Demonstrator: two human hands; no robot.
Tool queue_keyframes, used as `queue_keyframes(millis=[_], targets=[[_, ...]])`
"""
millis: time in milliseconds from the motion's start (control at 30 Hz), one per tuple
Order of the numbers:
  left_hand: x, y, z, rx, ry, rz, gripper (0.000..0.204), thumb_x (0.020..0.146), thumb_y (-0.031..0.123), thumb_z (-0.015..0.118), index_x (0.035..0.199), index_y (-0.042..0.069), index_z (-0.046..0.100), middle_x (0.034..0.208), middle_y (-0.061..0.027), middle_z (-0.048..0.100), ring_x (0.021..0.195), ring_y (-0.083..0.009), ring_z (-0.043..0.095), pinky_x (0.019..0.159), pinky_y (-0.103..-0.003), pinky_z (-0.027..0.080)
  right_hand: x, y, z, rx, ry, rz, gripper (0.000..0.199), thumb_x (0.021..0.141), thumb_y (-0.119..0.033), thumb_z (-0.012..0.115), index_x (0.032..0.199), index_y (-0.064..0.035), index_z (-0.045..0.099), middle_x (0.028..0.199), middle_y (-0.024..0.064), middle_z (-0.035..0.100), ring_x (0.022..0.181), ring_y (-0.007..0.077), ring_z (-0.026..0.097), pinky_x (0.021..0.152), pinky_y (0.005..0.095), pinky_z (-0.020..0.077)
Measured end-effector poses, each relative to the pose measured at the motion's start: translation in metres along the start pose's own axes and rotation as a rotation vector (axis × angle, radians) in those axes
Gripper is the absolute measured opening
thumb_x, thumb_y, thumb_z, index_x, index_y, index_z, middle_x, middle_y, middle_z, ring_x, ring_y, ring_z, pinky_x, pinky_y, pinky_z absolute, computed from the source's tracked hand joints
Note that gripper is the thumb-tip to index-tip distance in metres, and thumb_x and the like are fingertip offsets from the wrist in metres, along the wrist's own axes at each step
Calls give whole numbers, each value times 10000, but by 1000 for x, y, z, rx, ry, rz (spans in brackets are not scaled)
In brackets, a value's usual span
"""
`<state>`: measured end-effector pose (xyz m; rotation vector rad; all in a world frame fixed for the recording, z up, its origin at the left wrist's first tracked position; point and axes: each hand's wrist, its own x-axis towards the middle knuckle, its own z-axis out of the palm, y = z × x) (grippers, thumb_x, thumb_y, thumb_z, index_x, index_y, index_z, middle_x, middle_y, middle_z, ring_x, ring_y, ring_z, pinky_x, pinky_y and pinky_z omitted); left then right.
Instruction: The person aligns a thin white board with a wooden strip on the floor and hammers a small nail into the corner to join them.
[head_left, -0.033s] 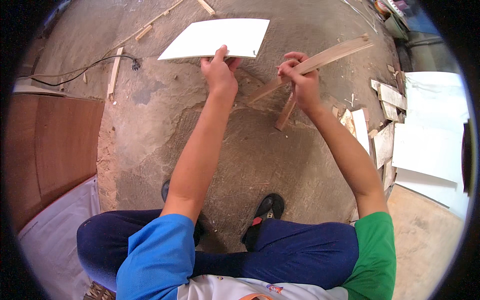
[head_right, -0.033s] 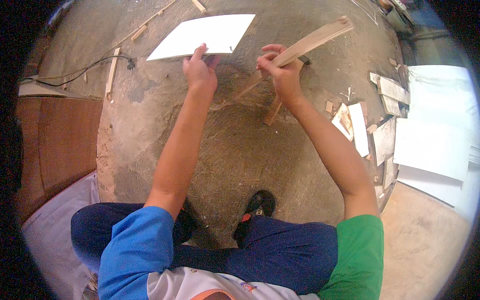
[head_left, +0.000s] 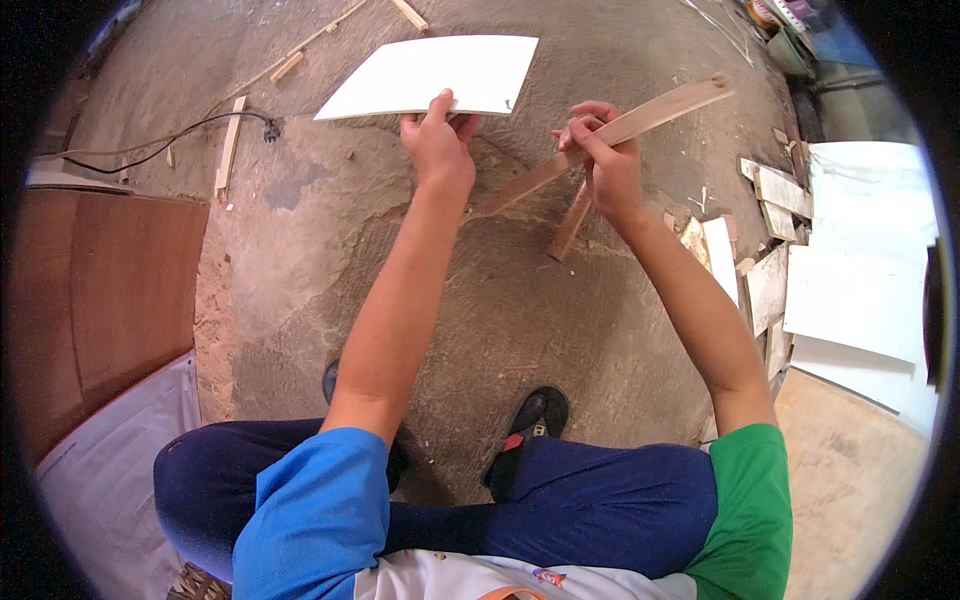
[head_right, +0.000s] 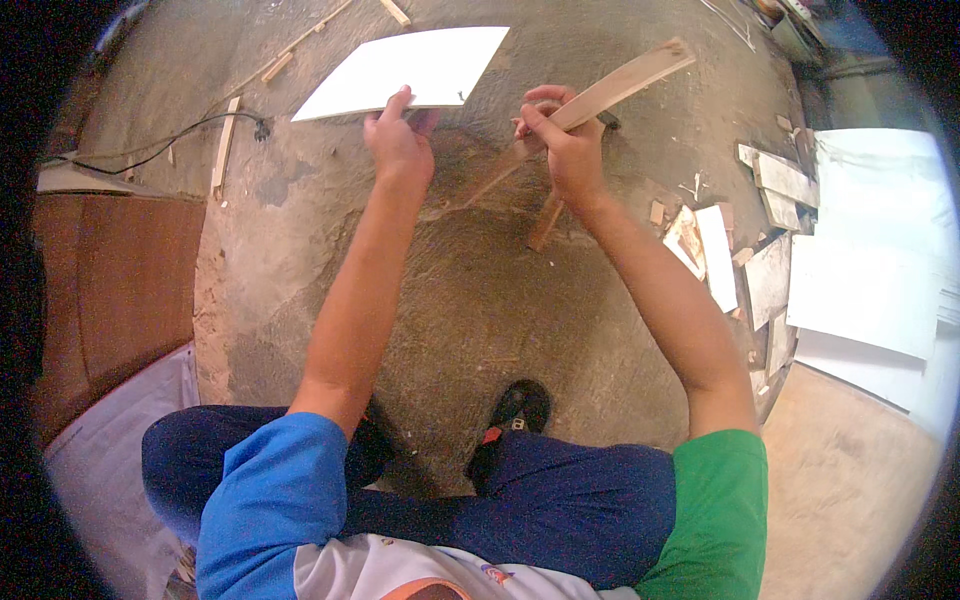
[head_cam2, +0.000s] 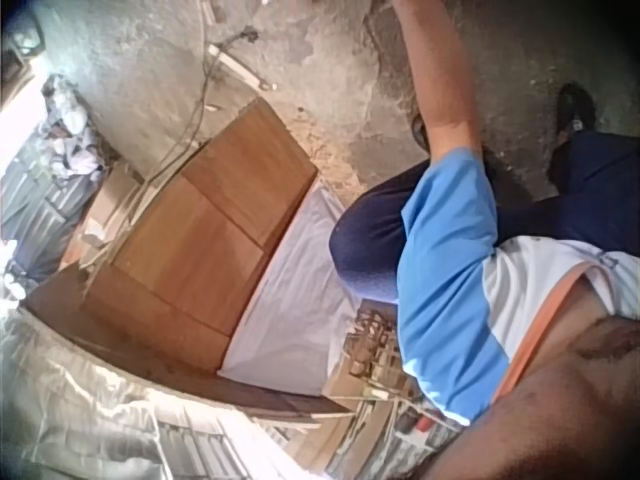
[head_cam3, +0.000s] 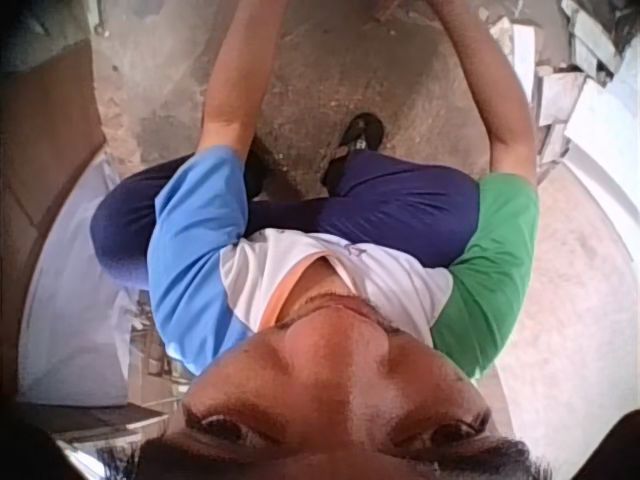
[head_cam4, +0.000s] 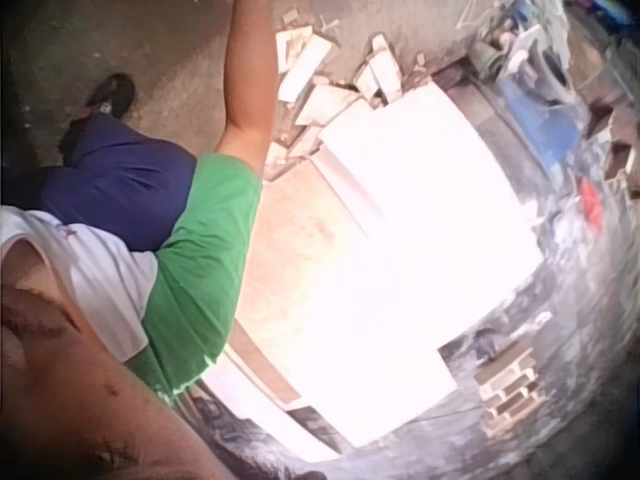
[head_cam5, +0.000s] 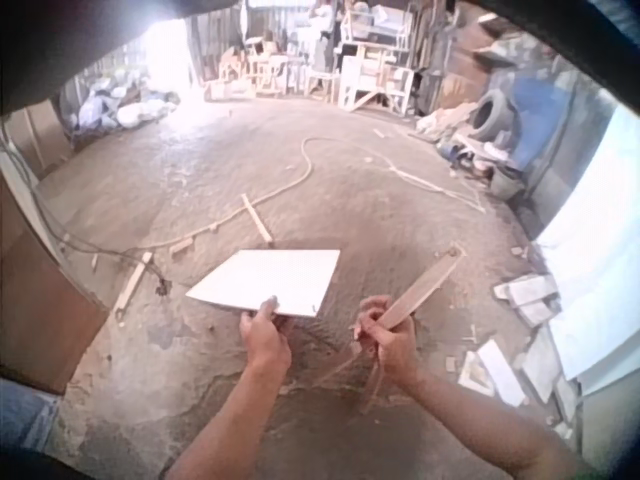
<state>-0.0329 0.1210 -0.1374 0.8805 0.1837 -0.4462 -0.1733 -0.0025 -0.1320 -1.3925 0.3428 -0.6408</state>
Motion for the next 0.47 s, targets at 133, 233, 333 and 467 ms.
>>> queue_keyframes(millis=[133,233,333,467], targets=[[-9,14,19,-2,-62,49,344,876,72,555,1174,40,386,1067,-108,493,861,-211,577,653,-299,563,-3,-30,10,125,24,-115,264,930,-147,552,1134,0,473,661,5,508,582,104,476,594,264,427],[-20,26,37,-1,-112,77,330,878,63,548,1165,36,387,1063,-112,497,838,-198,581,641,-281,557,-5,-40,14,72,-11,-227,289,947,-169,530,1170,-3,454,670,-7,487,592,93,448,592,254,404],[-30,40,55,-20,-154,90,326,879,59,548,1161,36,386,1062,-115,497,824,-190,582,644,-278,556,-5,-45,16,-53,-40,-278,303,954,-181,520,1200,-18,455,695,-11,490,631,92,456,607,245,399],[-37,51,68,-68,-238,128,344,879,76,566,1174,62,389,1069,-118,496,829,-194,584,683,-287,558,-12,-55,18,-93,-76,-165,348,950,-185,531,1256,-44,446,738,2,518,687,103,486,658,260,410]])
